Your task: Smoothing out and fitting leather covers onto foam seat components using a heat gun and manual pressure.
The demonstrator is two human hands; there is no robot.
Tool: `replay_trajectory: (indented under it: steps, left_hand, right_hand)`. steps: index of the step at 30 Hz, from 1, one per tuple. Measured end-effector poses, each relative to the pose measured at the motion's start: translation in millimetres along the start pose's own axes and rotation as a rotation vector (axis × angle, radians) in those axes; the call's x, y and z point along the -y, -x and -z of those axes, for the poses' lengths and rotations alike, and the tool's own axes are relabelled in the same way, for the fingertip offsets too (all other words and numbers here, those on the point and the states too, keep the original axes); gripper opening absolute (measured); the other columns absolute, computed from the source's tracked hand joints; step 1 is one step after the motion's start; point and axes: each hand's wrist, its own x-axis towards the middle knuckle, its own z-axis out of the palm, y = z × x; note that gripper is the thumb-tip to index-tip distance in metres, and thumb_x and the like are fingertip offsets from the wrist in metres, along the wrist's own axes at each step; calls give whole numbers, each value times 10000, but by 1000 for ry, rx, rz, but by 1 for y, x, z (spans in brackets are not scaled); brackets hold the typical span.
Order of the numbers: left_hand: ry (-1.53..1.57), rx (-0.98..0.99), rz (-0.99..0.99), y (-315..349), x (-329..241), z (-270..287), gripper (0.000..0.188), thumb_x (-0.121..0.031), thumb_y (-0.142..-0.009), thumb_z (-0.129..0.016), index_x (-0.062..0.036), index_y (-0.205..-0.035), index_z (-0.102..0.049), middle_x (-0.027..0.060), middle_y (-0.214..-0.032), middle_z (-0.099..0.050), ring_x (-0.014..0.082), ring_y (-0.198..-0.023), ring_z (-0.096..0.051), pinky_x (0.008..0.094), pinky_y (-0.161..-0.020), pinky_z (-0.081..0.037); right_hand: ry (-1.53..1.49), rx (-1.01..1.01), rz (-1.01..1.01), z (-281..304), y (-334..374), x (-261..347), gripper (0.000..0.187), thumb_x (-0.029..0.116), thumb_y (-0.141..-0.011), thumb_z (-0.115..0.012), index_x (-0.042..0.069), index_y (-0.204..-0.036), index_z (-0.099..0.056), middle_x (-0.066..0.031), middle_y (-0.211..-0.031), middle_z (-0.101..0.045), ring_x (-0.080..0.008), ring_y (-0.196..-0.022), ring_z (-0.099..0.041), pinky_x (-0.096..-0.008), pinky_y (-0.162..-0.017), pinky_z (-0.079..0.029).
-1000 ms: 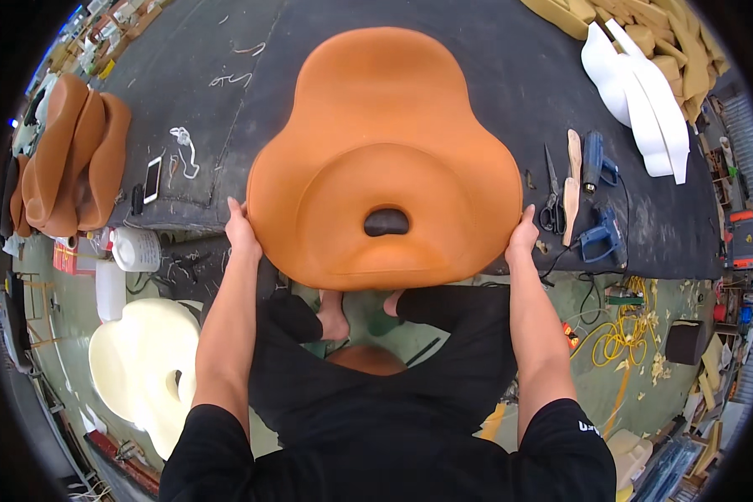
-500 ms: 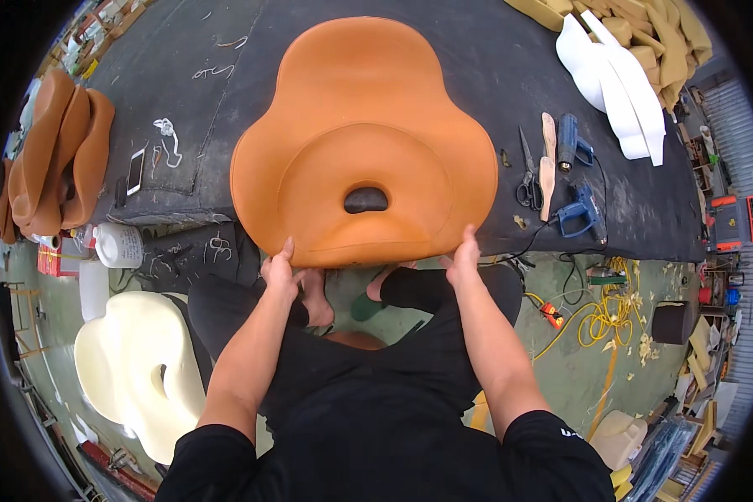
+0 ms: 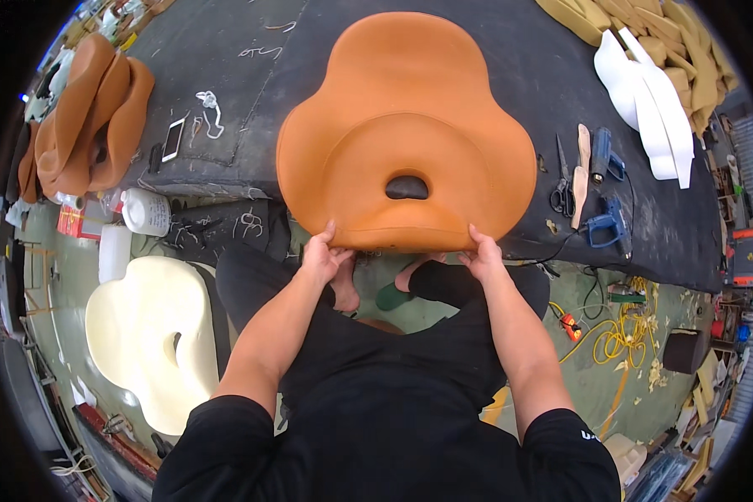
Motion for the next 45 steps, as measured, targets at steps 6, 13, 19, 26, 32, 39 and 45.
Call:
replay_trajectory:
  steps: [6,13,19,26,32,39,45]
  left_hand:
    - [-103,-3,39,-8,9,-1,675,-282,-942,-790,-66,-1495,-467,206,-1459,-576,488,-1278,-588,704,-1075,-415]
    - [-131,-36,68,-17,5,-1,723,-303,-929,-806,-14,-1490,-455,253,-1449,-573,522,-1275,-585,703,-1065,-425]
    - [-45,-52,22,-21,13,-4,696,-236,-918,-817,-24,-1485,-474,260,-1442,-581,506,-1287,-587,727,-1098,-380]
    - [-20,-61,27,-22,-24,-33,618,-256,-943,-771,-104,-1483,-512,159,-1456,-609,451,-1278,-610,744,-1040,-425]
    - [-86,-107,79,-17,-68,-34,1001,-540,-988,-665,-75,-1680,-110,239,-1625,-397,427,-1492,-411,706,-1181,-293]
    - [-2,-120,79,-22,-51,-20,1154,-657,-944,-660,-48,-1683,-15,227,-1654,-357,372,-1538,-352,655,-1217,-264]
    - [324,-178,70,-43,-59,-41,1112,-793,-921,-560,-58,-1665,-183,235,-1635,-376,416,-1526,-334,680,-1217,-217]
  right_hand:
    - [-58,102,-69,-3,3,0,624,321,-952,-772,125,-1484,-510,-128,-1489,-553,-383,-1399,-475,-639,-1210,-258]
    - [-82,113,-9,-1,-6,-5,590,329,-971,-749,131,-1477,-520,-132,-1489,-562,-392,-1385,-494,-651,-1213,-242]
    - [-53,147,-58,-3,-8,-7,552,377,-991,-711,146,-1460,-536,-119,-1481,-579,-392,-1379,-507,-660,-1190,-284]
    - [-136,215,13,-26,4,11,514,355,-1050,-621,138,-1501,-505,-93,-1527,-552,-390,-1415,-484,-686,-1139,-358]
    - [72,38,21,-54,-5,17,848,513,-934,-753,21,-1539,-421,-282,-1548,-430,-488,-1353,-477,-699,-1052,-425]
    - [55,29,-50,-42,-10,-13,1047,621,-900,-748,32,-1628,-280,-260,-1538,-444,-451,-1365,-490,-685,-1065,-411]
    - [16,138,-69,-57,-20,7,931,617,-933,-711,44,-1579,-364,-216,-1575,-418,-418,-1505,-338,-666,-1210,-248]
